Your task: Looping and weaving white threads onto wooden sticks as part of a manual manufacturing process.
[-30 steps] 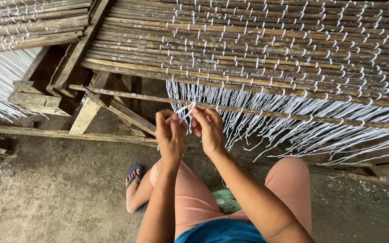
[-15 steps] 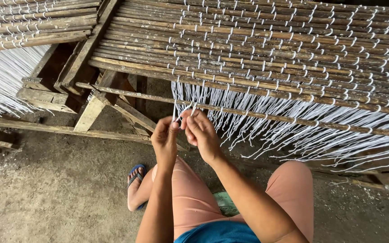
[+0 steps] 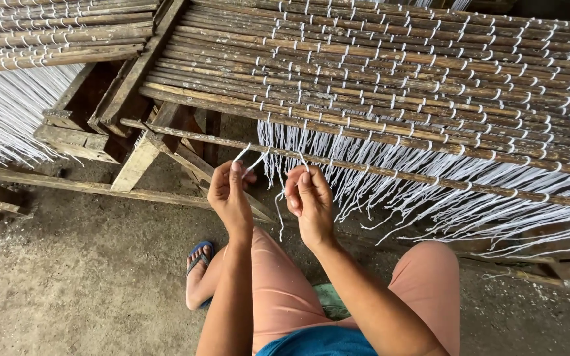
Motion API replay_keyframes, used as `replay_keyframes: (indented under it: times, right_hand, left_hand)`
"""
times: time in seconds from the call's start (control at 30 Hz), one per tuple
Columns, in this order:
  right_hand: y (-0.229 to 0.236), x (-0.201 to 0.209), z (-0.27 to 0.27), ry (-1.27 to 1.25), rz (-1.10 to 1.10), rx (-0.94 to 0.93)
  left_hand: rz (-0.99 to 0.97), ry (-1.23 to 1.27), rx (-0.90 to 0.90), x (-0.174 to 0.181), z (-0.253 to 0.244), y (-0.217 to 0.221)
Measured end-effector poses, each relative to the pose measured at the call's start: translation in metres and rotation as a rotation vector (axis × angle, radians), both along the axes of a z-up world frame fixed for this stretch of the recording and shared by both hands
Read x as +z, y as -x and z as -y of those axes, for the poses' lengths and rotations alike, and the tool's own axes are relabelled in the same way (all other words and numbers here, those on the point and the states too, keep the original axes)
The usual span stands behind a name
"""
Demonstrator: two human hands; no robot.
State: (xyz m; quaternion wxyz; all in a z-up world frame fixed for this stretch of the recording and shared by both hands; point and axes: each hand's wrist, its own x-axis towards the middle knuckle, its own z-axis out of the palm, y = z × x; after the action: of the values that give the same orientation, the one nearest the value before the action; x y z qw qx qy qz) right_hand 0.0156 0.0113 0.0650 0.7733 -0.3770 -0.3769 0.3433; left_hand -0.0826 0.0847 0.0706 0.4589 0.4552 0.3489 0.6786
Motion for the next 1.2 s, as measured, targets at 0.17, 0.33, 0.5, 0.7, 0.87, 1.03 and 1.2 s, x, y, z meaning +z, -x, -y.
replay_keyframes:
  times: [0.17, 0.33, 0.5, 0.7, 0.87, 1.03, 1.2]
  right_hand:
    - [-0.001, -0.004, 0.002, 0.036, -0.002, -0.029]
    - [-0.003, -0.003, 0.001, 0.129, 0.083, -0.008]
    - [-0.007, -0.012, -0.004, 0.155, 0.128, -0.016]
    - [-0.008, -0.014, -0.008, 0.163, 0.169, -0.024]
    - [-0.007, -0.04, -0.017, 0.164, 0.239, -0.034]
    - [-0.003, -0.081, -0.013, 0.31, 0.562, -0.064]
    - [-0.006, -0.115, 0.031, 0.514, 0.875, 0.082]
  left_hand:
    - [0.05, -0.013, 0.071, -0.002, -0.009, -0.001]
    - [0.048, -0.013, 0.104, -0.009, -0.025, -0.004]
    - [0.075, -0.018, 0.141, -0.004, -0.03, -0.006]
    - [0.046, -0.024, 0.144, -0.015, -0.039, -0.006]
    - [-0.042, -0.04, 0.082, -0.032, -0.034, -0.011]
    - [-0.342, -0.276, 0.321, -0.031, -0.014, -0.008]
    - [-0.55, -0.483, 0.377, -0.018, -0.013, -0.004]
